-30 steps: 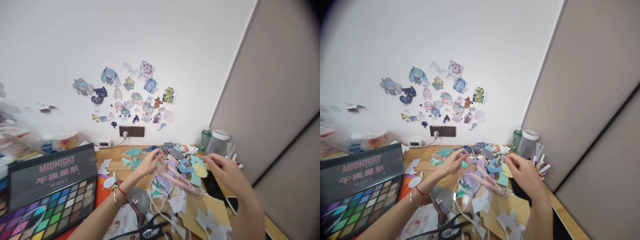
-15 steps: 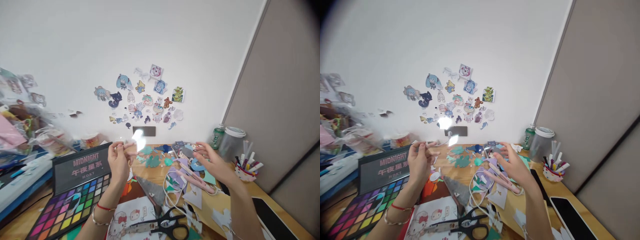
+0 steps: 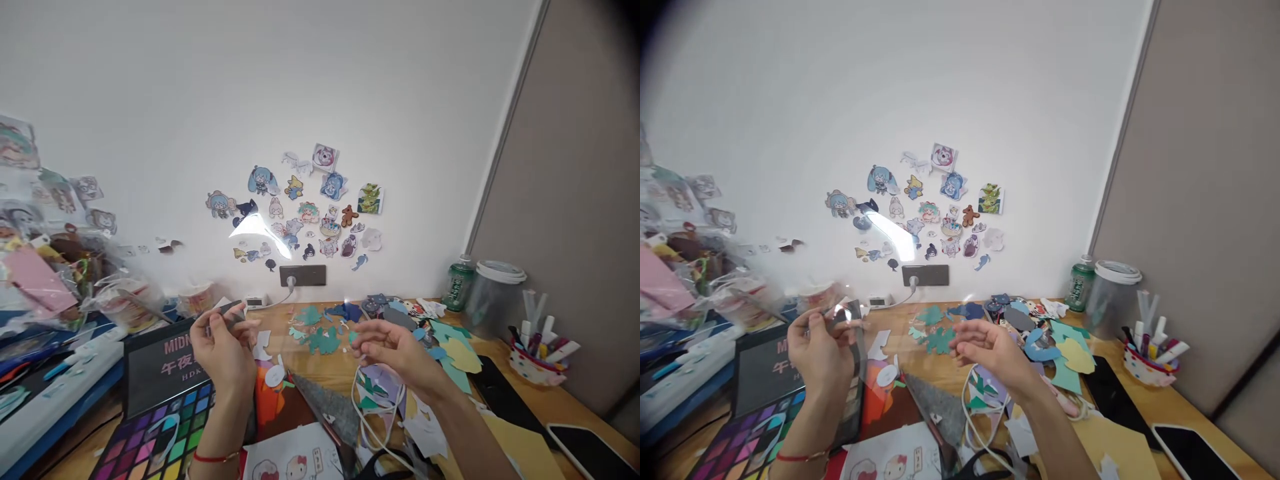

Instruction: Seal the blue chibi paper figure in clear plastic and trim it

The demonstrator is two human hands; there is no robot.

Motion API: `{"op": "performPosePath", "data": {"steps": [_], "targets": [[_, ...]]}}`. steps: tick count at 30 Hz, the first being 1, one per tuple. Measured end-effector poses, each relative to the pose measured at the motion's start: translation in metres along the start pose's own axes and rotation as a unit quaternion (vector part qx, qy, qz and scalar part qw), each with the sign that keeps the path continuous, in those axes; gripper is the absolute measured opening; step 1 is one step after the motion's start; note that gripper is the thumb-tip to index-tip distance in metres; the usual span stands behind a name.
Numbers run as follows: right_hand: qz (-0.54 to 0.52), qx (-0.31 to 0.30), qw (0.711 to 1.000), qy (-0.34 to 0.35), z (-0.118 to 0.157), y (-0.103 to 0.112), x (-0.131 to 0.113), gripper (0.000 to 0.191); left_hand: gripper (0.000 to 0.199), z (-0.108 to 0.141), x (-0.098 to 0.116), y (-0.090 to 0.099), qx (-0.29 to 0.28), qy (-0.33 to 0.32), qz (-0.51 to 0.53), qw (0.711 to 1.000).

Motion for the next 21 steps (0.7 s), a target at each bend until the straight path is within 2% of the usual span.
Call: {"op": "performPosePath", "data": {"steps": [3, 5, 6, 9, 10, 12, 13, 15, 17, 18, 20, 21], "targets": [[0.134, 0.003, 0.990, -0.051, 0.002, 0.023, 0.007, 0.027, 0.006, -0.002, 0.008, 0.004, 0.009, -0.020, -0.004, 1.000], [0.189, -0.013, 0.978, -0.088, 0.005, 0.031, 0.013, 0.038, 0.006, -0.002, 0.011, 0.005, 0.012, -0.030, -0.005, 0.999], [0.181, -0.032, 0.979, -0.091, 0.005, 0.028, 0.014, 0.049, 0.006, -0.001, 0.012, 0.005, 0.011, -0.031, -0.004, 0.999], [0.010, -0.112, 0.994, -0.007, 0.002, -0.011, 0.005, 0.085, 0.007, 0.005, 0.008, -0.001, -0.003, -0.021, -0.003, 1.000], [-0.069, -0.129, 0.989, 0.038, 0.002, -0.025, -0.001, 0.087, 0.007, 0.007, 0.006, -0.003, -0.011, -0.016, -0.004, 1.000], [-0.171, -0.136, 0.973, 0.076, 0.000, -0.043, -0.002, 0.072, 0.007, 0.011, 0.003, -0.007, -0.021, -0.006, -0.005, 1.000], [-0.179, -0.139, 0.972, 0.062, -0.001, -0.051, 0.004, 0.058, 0.006, 0.013, 0.002, -0.007, -0.021, 0.000, -0.004, 1.000], [-0.148, -0.101, 0.983, 0.033, -0.004, -0.051, 0.014, 0.033, 0.006, 0.014, 0.003, -0.007, -0.020, 0.009, 0.002, 1.000], [-0.099, -0.018, 0.994, 0.029, -0.005, -0.032, 0.014, 0.018, 0.006, 0.014, 0.008, -0.008, -0.026, 0.013, 0.016, 0.999], [-0.083, 0.028, 0.995, 0.039, -0.005, -0.020, 0.009, 0.017, 0.005, 0.015, 0.009, -0.011, -0.042, 0.024, 0.029, 0.998], [-0.059, 0.096, 0.991, 0.068, -0.002, 0.001, -0.004, 0.022, 0.012, 0.022, 0.005, -0.028, -0.128, 0.077, 0.055, 0.987], [-0.045, 0.117, 0.989, 0.080, 0.000, 0.008, -0.010, 0.025, 0.020, 0.032, 0.000, -0.042, -0.200, 0.119, 0.057, 0.971]]}}
Point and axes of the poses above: each hand's wrist, its own z-axis away from the middle knuckle, its own y-axis out of the back of the hand, x = y × z, the point moved 10 cm from there along -z, towards the middle knuckle, and after that the axes turned 8 degrees about -z, right-handed, at the moved point
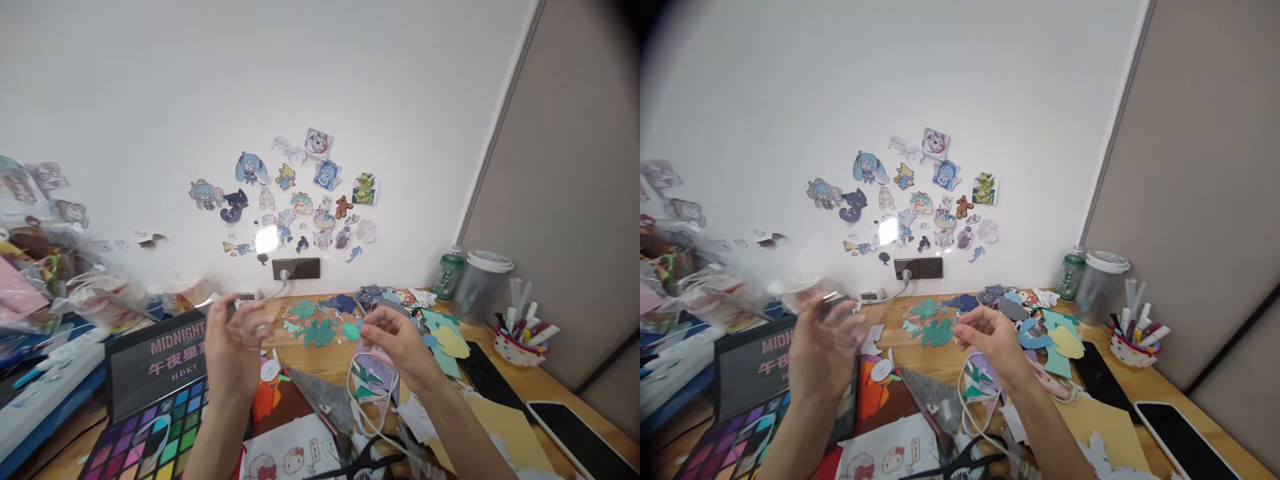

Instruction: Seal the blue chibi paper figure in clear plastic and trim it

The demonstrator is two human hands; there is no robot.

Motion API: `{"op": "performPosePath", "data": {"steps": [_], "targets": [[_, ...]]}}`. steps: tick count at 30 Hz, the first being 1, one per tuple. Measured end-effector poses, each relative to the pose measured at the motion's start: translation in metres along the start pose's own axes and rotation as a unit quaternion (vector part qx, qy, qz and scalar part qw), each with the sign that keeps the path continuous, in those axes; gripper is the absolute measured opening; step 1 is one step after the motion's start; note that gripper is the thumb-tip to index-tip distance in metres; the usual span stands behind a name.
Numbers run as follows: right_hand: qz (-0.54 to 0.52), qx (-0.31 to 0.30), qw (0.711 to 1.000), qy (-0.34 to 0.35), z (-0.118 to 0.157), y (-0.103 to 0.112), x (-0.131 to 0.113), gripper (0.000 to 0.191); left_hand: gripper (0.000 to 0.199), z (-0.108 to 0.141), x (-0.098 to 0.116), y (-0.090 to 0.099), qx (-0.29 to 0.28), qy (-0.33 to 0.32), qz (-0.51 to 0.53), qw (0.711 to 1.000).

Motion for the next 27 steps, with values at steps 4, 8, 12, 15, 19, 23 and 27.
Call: {"op": "performPosePath", "data": {"steps": [4, 8, 12, 15, 19, 23, 27], "targets": [[0.170, 0.064, 0.983, 0.035, 0.000, 0.030, -0.030, 0.037, 0.059, 0.031, -0.036, -0.047, -0.241, 0.161, -0.110, 0.951], [0.484, 0.151, 0.859, 0.069, 0.011, 0.057, -0.074, 0.042, 0.074, 0.044, -0.042, -0.045, -0.267, 0.176, -0.181, 0.930], [0.547, 0.148, 0.777, 0.276, 0.038, 0.020, -0.106, 0.052, 0.081, 0.056, -0.041, -0.041, -0.242, 0.166, -0.169, 0.941], [0.645, -0.121, 0.671, 0.346, 0.042, -0.040, -0.058, 0.056, 0.083, 0.071, -0.044, -0.037, -0.203, 0.171, -0.142, 0.954], [0.716, 0.016, 0.667, 0.203, 0.007, 0.019, -0.037, 0.050, 0.080, 0.088, -0.060, -0.023, -0.177, 0.185, -0.160, 0.953], [0.683, 0.031, 0.699, 0.209, 0.017, 0.029, -0.040, 0.054, 0.081, 0.097, -0.085, -0.013, -0.194, 0.214, -0.157, 0.944], [0.647, -0.078, 0.728, 0.216, 0.036, 0.009, -0.031, 0.052, 0.075, 0.095, -0.076, -0.005, -0.136, 0.184, -0.140, 0.963]]}}
Point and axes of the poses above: each hand's wrist, its own z-axis away from the middle knuckle, its own y-axis out of the back of the hand, x = y × z, the point moved 10 cm from there along -z, towards the middle knuckle, and after that the axes turned 8 degrees about -z, right-handed, at the moved point
